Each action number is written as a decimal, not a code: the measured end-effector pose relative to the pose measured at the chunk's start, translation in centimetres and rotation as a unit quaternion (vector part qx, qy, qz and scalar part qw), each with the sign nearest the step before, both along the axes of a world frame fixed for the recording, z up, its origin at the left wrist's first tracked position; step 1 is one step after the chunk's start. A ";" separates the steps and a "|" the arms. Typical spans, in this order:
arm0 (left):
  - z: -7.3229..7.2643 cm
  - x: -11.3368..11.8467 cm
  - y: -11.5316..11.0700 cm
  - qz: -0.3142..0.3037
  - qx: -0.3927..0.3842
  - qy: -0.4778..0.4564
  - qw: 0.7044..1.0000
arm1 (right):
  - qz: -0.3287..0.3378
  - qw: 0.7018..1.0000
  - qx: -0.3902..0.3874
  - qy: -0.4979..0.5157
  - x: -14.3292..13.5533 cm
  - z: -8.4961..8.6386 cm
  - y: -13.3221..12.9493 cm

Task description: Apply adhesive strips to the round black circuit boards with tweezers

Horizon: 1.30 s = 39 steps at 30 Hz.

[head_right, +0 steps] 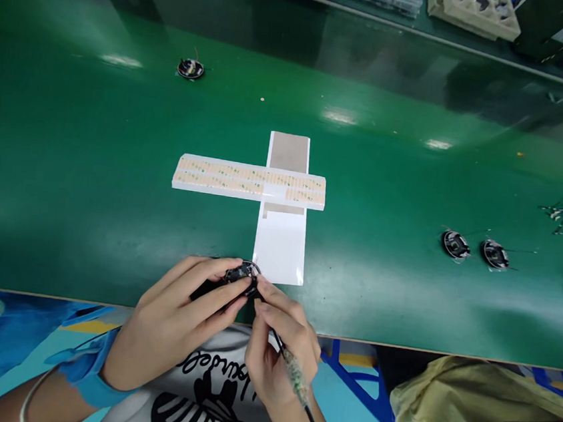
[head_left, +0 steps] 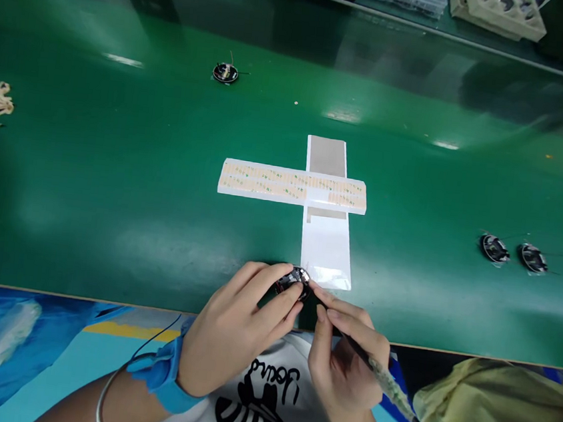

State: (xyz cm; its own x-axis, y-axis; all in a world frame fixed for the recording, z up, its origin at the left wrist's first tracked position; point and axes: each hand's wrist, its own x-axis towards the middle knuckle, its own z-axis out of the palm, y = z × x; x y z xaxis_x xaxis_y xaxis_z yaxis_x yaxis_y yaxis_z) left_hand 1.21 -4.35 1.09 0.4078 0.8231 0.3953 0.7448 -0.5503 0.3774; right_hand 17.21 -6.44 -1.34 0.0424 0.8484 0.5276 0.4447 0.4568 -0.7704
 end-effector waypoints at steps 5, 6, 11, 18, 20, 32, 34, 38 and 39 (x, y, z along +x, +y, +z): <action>0.4 0.0 0.1 -0.016 0.023 0.049 0.998 | 0.003 1.000 0.001 -0.018 0.2 0.0 0.0; 0.4 0.0 0.2 -0.020 0.026 0.058 0.998 | 0.005 1.000 0.000 -0.016 0.2 0.0 0.0; 0.4 0.0 0.3 -0.034 0.041 0.085 0.995 | 0.005 0.998 0.006 0.064 0.2 0.0 0.2; -0.3 -0.1 0.6 -0.036 0.047 0.063 0.996 | -0.041 0.997 -0.010 0.064 -0.6 -0.3 0.4; -0.4 0.0 0.6 -0.033 0.049 0.053 0.997 | -0.048 0.996 -0.012 0.068 -0.8 -0.3 0.4; -0.5 -0.2 0.5 -0.045 0.031 0.056 0.997 | -0.034 0.996 0.005 0.076 -0.6 -0.5 0.4; -0.5 -0.1 0.6 -0.049 0.028 0.070 0.996 | -0.031 0.996 0.006 0.077 -0.7 -0.6 0.4; -0.2 0.3 0.8 -0.042 -0.004 0.090 0.995 | -0.031 0.997 0.000 0.073 -0.7 -0.7 0.1; 0.0 0.3 0.8 -0.039 -0.015 0.094 0.995 | -0.030 0.997 -0.004 0.077 -0.5 -0.5 0.2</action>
State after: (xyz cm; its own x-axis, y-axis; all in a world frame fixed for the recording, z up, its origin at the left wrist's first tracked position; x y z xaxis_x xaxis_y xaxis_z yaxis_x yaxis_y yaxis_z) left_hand 1.53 -3.59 1.04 0.5353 0.7962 0.2820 0.7593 -0.5999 0.2523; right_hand 16.70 -6.29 -1.84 0.1729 0.8464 0.5036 0.3480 0.4259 -0.8352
